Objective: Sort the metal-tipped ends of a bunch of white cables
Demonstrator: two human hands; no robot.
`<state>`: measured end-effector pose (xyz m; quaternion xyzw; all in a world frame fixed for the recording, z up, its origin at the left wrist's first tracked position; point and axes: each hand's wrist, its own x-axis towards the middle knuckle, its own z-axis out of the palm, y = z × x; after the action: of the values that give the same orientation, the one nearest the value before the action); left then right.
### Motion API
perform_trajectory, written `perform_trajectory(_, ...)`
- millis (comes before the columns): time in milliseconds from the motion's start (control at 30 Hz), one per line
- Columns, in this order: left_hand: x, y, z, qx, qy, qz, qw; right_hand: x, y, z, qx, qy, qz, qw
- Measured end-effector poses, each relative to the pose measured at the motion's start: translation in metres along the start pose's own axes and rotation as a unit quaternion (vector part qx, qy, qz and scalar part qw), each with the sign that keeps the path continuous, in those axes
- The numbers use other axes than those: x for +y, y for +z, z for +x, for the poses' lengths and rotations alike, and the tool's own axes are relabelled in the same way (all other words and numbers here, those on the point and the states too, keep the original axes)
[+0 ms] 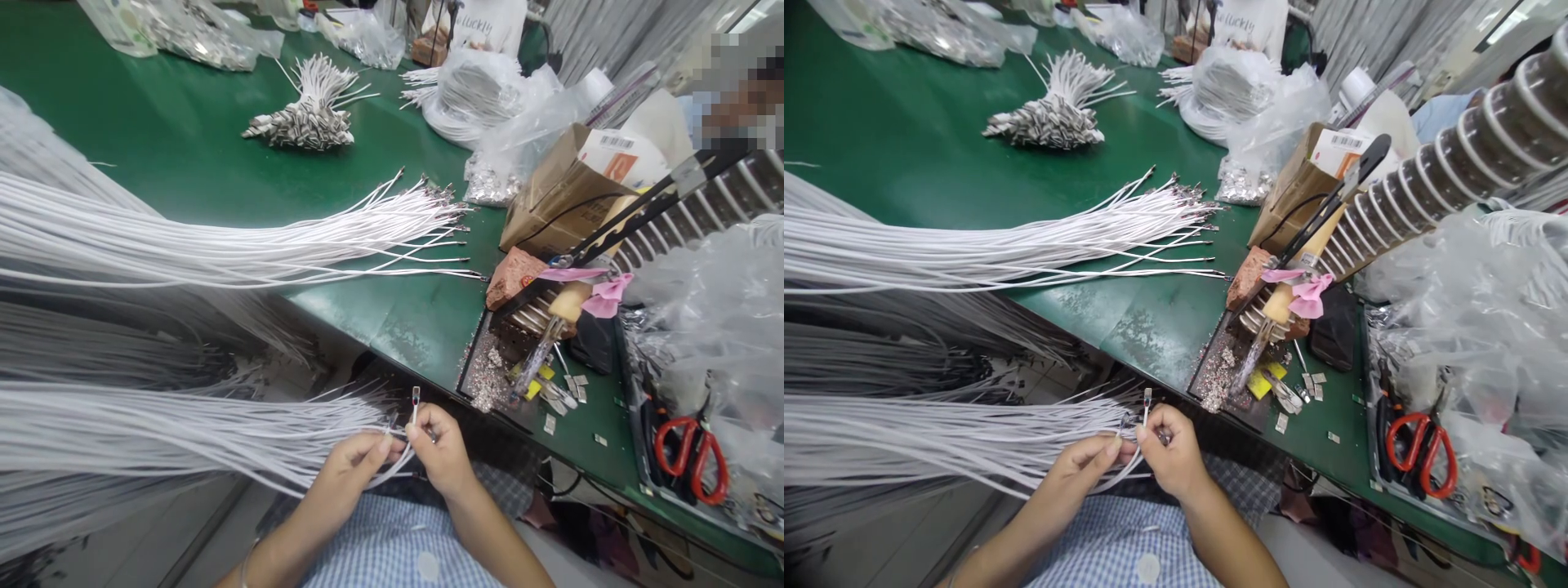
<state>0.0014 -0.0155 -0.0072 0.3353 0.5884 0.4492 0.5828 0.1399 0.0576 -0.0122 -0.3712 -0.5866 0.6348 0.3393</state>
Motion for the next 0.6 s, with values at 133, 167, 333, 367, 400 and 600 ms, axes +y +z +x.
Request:
perform_trajectory(133, 0.0019, 0.0023, -0.0001, -0.018, 0.009, -0.004, 1.0, -0.0013, 0.001, 0.0008, -0.018, -0.004, 0.045, 0.999)
perform_trajectory(167, 0.0019, 0.0029, -0.0002, -0.024, 0.011, 0.0, 1.0, -0.0015, 0.001, 0.0011, -0.015, 0.007, 0.05, 0.999)
perform_trajectory(333, 0.0008, 0.0042, -0.0015, -0.054, 0.029, 0.036, 0.997, -0.0008, -0.0008, 0.0021, 0.003, 0.03, 0.021, 0.999)
perform_trajectory(367, 0.0003, 0.004, -0.0017, -0.059, 0.03, 0.041, 0.997, -0.0004, -0.0015, 0.0021, 0.003, 0.023, 0.018, 1.0)
perform_trajectory(400, -0.0002, 0.0037, -0.0018, -0.061, 0.028, 0.046, 0.997, 0.0001, -0.002, 0.002, 0.003, 0.018, 0.017, 1.0)
perform_trajectory(600, -0.003, 0.0043, -0.0008, -0.063, 0.024, 0.059, 0.996, 0.0021, -0.0022, 0.0025, 0.003, 0.018, 0.025, 1.0)
